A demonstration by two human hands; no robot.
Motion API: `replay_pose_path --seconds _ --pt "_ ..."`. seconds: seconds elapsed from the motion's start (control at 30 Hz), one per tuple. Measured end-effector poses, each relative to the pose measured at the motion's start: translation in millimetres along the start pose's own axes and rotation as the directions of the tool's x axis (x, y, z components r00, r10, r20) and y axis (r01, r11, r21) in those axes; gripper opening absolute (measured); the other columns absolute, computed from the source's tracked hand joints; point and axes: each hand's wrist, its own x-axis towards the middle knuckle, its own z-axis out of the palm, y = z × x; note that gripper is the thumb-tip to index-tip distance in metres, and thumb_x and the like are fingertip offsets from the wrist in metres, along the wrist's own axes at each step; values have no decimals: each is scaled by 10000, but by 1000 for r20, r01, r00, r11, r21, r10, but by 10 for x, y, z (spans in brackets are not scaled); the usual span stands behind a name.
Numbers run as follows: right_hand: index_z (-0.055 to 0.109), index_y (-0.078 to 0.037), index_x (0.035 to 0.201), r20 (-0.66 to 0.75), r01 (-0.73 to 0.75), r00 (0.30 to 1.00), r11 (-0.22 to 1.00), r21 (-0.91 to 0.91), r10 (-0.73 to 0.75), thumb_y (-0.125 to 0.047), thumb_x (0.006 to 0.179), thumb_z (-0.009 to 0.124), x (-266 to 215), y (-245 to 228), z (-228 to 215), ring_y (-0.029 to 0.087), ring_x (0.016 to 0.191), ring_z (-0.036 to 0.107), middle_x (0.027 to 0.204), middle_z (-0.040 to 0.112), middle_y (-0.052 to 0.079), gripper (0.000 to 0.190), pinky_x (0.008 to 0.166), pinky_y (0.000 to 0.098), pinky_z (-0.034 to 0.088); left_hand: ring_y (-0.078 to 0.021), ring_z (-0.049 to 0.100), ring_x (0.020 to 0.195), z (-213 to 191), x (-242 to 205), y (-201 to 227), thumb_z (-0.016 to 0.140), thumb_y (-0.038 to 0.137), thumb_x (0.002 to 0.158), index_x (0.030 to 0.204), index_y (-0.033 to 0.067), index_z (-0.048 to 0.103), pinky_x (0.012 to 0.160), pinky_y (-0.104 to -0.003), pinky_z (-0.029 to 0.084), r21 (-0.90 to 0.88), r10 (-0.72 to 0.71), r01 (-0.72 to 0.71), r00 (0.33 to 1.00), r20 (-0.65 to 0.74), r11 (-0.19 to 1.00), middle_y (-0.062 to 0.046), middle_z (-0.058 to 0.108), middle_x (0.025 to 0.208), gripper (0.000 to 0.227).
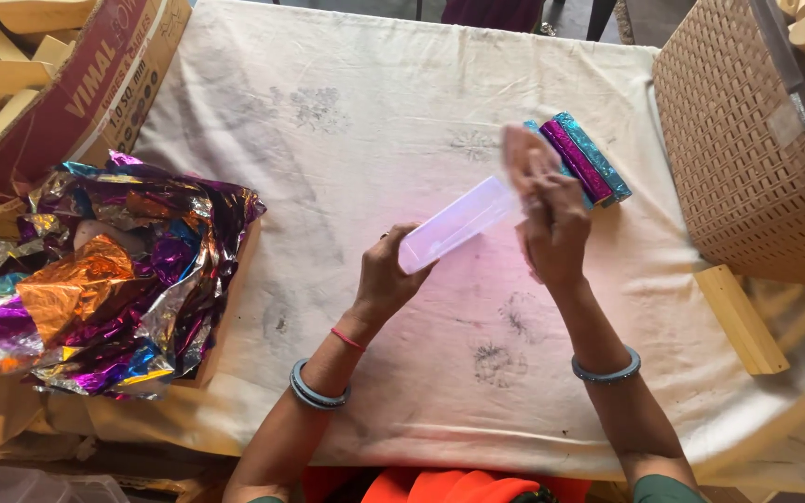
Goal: The person wipes a translucent plastic container with a pink cloth, then places three rolls of shiny metallic paper inside and closes the lid. The person then picks up two small wooden blocks and wipes them with the cloth before placing them on the table.
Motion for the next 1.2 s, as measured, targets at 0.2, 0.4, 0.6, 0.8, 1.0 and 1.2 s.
replay_pose_path --seconds 0.2,0.4,0.6,0.8,1.0,1.2 --pt "747 -55 1055 256 331 931 898 -291 -261 -14 897 656 34 -320 -38 271 973 684 1099 713 120 188 775 409 577 -324 750 1043 22 -14 46 826 59 806 1217 43 615 850 -399 634 64 195 -194 981 -16 979 -165 748 1164 462" --pt "704 -43 979 433 486 816 860 -154 -383 -54 831 770 -284 -933 87 240 883 695 1025 700 99 162 689 364 595 -349 733 927 118 -116 -187 857 90 800 1127 23 612 778 -434 612 100 146 -150 988 38 984 -168 726 1015 414" --pt "746 -70 1017 440 447 841 863 -236 -315 -70 869 735 106 -590 -30 236 764 692 1009 718 122 148 553 348 569 -331 752 968 31 -14 -29 829 114 838 1206 55 585 812 -411 624 53 225 -227 974 37 972 -177 746 1082 445" --pt "749 -31 1088 201 -28 979 999 -32 34 2 983 543 457 207 -187 250 838 700 983 710 133 234 764 371 576 -256 777 977 49 23 -217 684 428 967 1489 86 355 773 -359 650 -325 -190 184 982 14 928 -145 725 1079 705" --pt "758 -40 1075 218 46 974 998 36 -53 -68 957 618 16 74 305 286 958 667 1063 697 148 185 838 391 552 -222 745 875 -7 45 -253 447 640 967 1514 97 372 718 -393 678 -521 -560 528 821 111 670 -111 658 994 775" --pt "683 -26 1338 393 409 866 891 -198 -310 -140 974 644 -222 -203 566 334 1353 563 1447 618 175 384 1047 455 498 -234 745 858 28 2 -314 379 683 968 1410 90 449 749 -385 677 -519 -604 563 790 107 644 -113 649 967 742"
